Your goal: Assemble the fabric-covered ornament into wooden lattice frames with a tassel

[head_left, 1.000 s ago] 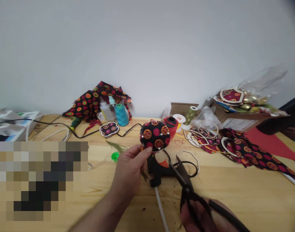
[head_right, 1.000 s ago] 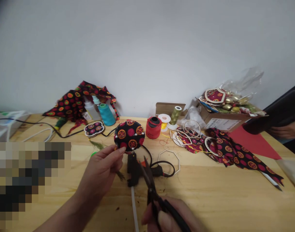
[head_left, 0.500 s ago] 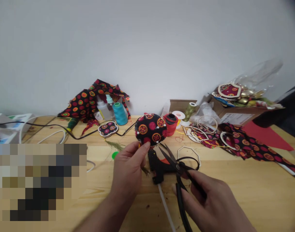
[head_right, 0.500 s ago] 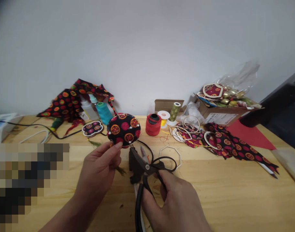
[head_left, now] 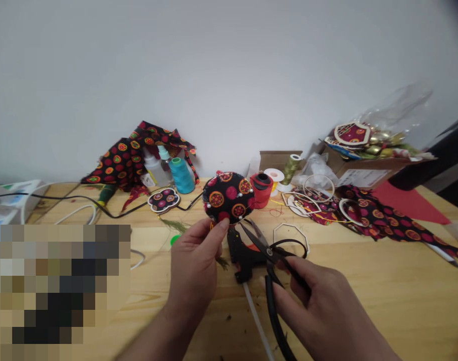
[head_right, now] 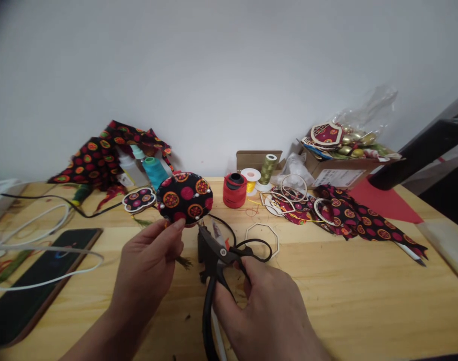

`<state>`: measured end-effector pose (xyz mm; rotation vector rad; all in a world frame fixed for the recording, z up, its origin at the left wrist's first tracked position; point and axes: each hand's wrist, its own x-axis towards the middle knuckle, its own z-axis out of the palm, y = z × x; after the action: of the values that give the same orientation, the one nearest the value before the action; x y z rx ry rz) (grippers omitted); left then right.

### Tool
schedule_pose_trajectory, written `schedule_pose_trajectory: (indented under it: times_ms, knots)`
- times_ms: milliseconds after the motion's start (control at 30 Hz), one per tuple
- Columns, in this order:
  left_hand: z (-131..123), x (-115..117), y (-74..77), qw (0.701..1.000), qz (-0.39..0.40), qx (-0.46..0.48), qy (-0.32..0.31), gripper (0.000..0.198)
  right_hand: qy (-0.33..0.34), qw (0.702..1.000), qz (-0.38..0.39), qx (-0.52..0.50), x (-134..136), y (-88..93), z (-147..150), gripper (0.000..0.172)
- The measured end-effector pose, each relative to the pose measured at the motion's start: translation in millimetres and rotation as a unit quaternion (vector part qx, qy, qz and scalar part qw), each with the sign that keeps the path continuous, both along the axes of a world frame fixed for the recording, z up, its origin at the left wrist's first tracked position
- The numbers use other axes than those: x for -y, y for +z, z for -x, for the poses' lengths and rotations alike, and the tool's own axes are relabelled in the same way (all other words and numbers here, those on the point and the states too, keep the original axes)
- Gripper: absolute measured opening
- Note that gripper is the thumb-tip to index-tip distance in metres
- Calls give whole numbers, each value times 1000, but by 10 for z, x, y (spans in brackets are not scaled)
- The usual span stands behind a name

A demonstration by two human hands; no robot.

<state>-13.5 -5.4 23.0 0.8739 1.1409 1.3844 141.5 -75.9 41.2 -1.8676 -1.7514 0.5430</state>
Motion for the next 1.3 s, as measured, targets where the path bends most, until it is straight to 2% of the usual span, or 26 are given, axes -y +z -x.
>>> schedule_pose_trajectory:
  times_ms: [167, 433, 533, 767, 967, 1100, 1200, 1300]
  knots:
    - [-4, -7, -2, 1000, -1, 2, 1, 18, -4, 1000, 19, -7, 5, 37, 15, 22]
    - [5, -4, -25, 1000, -5, -11, -2, 21, 23, 999, 19, 17, -20, -50, -43, 25]
    - [-2, 6, 1, 1000, -6, -18, 0, 22, 14, 1000, 20, 18, -21, -49, -46, 24]
    - [-21, 9, 64, 991, -61, -119, 19, 33, 16, 999, 37, 30, -15, -25, -55, 22]
    - [-3, 29, 47, 981, -76, -173, 36, 30, 8, 999, 49, 20, -24, 46, -39, 23]
    - [-9, 33, 66, 978, -78, -189, 38, 30, -9, 994, 101, -47, -36, 101, -29, 29]
    - [-10, 37, 74, 977, -82, -194, 40, 31, -7, 969, 185, -164, -65, 120, -35, 29]
    - [-9, 46, 89, 976, -88, -194, 44, 32, 4, 946, 220, -237, -87, 112, -46, 28]
